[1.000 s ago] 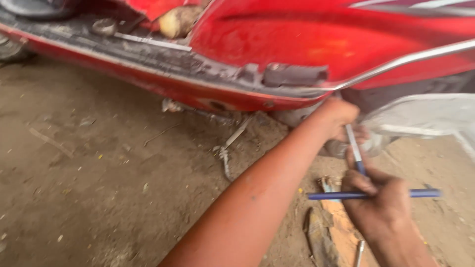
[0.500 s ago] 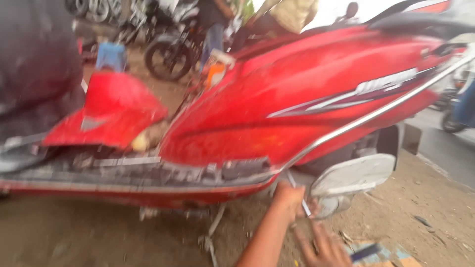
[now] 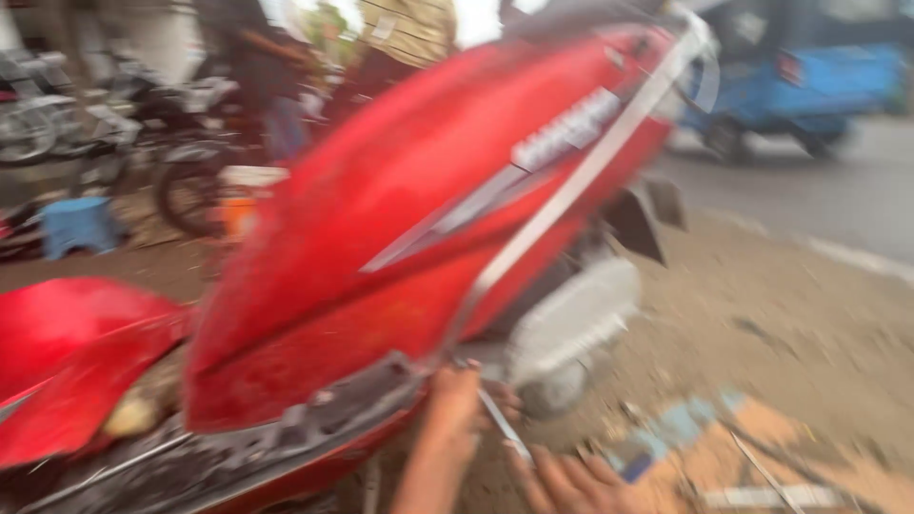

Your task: The person repairs a red scooter parked on a dirt roadside, using a T-handle wrench and socket to loosen and tighten bolts on the engine and lower body panel area. They reposition the tool repeatedly on different fasteners and at one point use a long socket extension on a bolt near the wheel.

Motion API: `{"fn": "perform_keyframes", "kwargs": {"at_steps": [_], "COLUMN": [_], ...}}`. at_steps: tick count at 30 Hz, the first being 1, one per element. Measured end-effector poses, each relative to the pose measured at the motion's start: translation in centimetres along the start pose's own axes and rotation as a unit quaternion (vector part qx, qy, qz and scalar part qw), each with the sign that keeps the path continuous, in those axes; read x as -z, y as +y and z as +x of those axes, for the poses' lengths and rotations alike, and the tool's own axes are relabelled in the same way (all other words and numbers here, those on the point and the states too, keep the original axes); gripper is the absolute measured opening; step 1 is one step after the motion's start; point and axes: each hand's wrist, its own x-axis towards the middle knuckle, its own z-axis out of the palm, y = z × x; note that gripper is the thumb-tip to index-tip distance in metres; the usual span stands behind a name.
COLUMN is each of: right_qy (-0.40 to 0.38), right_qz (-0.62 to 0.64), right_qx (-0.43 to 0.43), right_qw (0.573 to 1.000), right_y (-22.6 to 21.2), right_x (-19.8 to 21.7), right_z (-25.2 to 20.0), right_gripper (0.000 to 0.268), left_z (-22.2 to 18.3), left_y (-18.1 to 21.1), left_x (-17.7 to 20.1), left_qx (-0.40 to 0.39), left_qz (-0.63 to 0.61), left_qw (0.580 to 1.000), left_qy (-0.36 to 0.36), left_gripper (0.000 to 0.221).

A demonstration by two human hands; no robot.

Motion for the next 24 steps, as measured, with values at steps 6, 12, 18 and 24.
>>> {"fn": "perform_keyframes", "kwargs": {"at_steps": [6, 12, 18, 24], "right_qy": [-0.250, -0.224, -0.110, 0.095], "right_qz": [0.275, 0.305, 0.402, 0.695], "right_qx": [-0.291, -0.370, -0.417, -0.710], "right_qw": [0.882, 0.849, 0.807, 0.064], "right_y": [-2.1, -1.2, -2.9, -1.2], "right_x": [5.9, 7.9, 6.0, 4.0], "right_z": [6.0, 7.7, 7.8, 8.3], "right_gripper": [0.066, 0.059, 0.058, 0.036], "left_z": [0.0, 1.3, 2.4, 1.1], "left_y": [-0.1, 0.9, 1.7, 1.9], "left_x": [0.2, 1.3, 1.9, -0.7], "left_qx": [-0.077, -0.063, -0.010, -0.002], "left_qz": [0.078, 0.040, 0.049, 0.009], "left_qw": [0.993, 0.997, 0.998, 0.997], "left_qy": [0.052, 0.010, 0.044, 0.078], "left_gripper": [0.033, 0.013, 0.021, 0.026]}}
